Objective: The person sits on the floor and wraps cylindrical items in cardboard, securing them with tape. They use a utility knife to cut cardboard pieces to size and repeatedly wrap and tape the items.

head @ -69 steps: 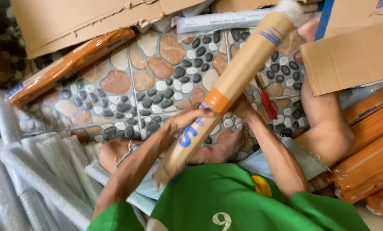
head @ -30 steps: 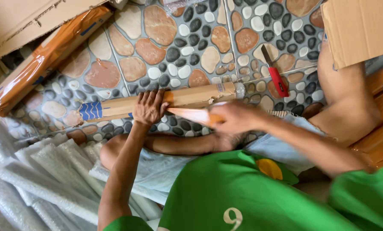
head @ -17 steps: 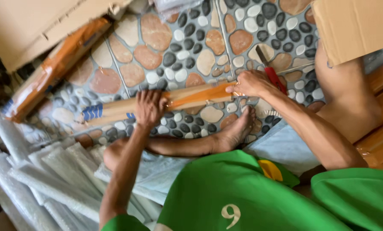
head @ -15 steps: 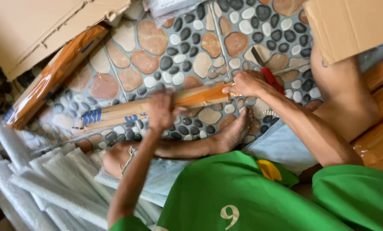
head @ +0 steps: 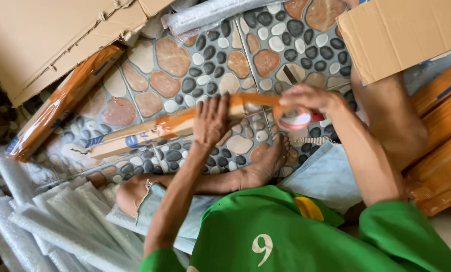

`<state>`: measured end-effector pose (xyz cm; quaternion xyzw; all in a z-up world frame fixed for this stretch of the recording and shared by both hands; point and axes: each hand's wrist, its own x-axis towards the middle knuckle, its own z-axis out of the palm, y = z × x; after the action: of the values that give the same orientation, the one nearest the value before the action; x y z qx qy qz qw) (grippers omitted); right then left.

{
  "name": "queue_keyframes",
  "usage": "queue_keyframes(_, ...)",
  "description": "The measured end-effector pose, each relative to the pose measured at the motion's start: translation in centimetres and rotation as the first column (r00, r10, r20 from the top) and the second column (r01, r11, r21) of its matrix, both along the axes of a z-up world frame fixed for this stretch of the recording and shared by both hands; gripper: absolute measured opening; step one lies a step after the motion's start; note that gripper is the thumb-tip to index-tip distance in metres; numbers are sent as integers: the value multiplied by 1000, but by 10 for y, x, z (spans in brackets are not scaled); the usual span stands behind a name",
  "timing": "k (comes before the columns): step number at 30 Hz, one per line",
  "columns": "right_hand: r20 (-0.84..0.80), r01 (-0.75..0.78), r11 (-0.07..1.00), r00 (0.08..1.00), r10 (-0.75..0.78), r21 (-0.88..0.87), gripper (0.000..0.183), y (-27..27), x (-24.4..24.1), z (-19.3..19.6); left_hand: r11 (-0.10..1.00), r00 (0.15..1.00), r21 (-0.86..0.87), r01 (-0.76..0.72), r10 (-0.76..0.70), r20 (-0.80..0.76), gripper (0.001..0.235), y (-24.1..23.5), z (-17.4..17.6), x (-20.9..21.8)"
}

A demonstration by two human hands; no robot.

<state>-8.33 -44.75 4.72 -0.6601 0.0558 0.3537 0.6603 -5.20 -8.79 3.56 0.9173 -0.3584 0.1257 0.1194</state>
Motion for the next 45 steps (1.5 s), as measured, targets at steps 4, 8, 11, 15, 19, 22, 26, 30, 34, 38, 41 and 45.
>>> queue_keyframes(4,-53,311,927,950,-307,210,28,82,-13,75,981,964,-155,-114,71,-257,89,-43,136,51)
queue_keyframes(8,-53,676,573,666,-744,465,38,120,55,144,856,777,-292,-427,183,-602,98,-91,222,119)
queue_keyframes(11,37,734,453,506,-861,505,28,134,119,198,644,660,-440,-625,135,-739,73,-98,210,182)
queue_keyframes(15,275,621,610,555,-786,492,26,157,191,191,111,584,-592,-798,-97,-806,51,-74,172,224)
queue_keyframes(19,361,474,870,794,-490,137,21,194,174,156,169,401,-370,-913,213,-891,68,22,94,236)
queue_keyframes(22,399,-150,960,916,45,236,37,194,110,143,-28,383,-389,-921,122,-916,69,129,77,219)
queue_keyframes(26,246,-374,864,851,464,-338,29,163,29,106,-461,452,-390,-797,-28,-892,99,267,70,166)
queue_keyframes(30,35,-376,644,847,531,-666,56,131,-26,43,-605,615,-387,-696,-223,-757,77,350,30,108)
queue_keyframes(34,-343,-566,357,780,523,-743,69,195,-7,72,-776,757,-471,-420,-12,-654,104,370,12,82)
queue_keyframes(38,-331,-544,363,797,505,-757,71,197,0,33,-649,477,-451,-613,150,-866,70,409,-70,52)
queue_keyframes(41,-296,-514,411,822,487,-753,71,196,-3,35,-252,20,-431,-866,845,-534,75,381,-81,18)
queue_keyframes(45,-294,-503,454,841,455,-736,67,198,-9,47,566,562,11,-824,821,-102,94,239,-36,-37)
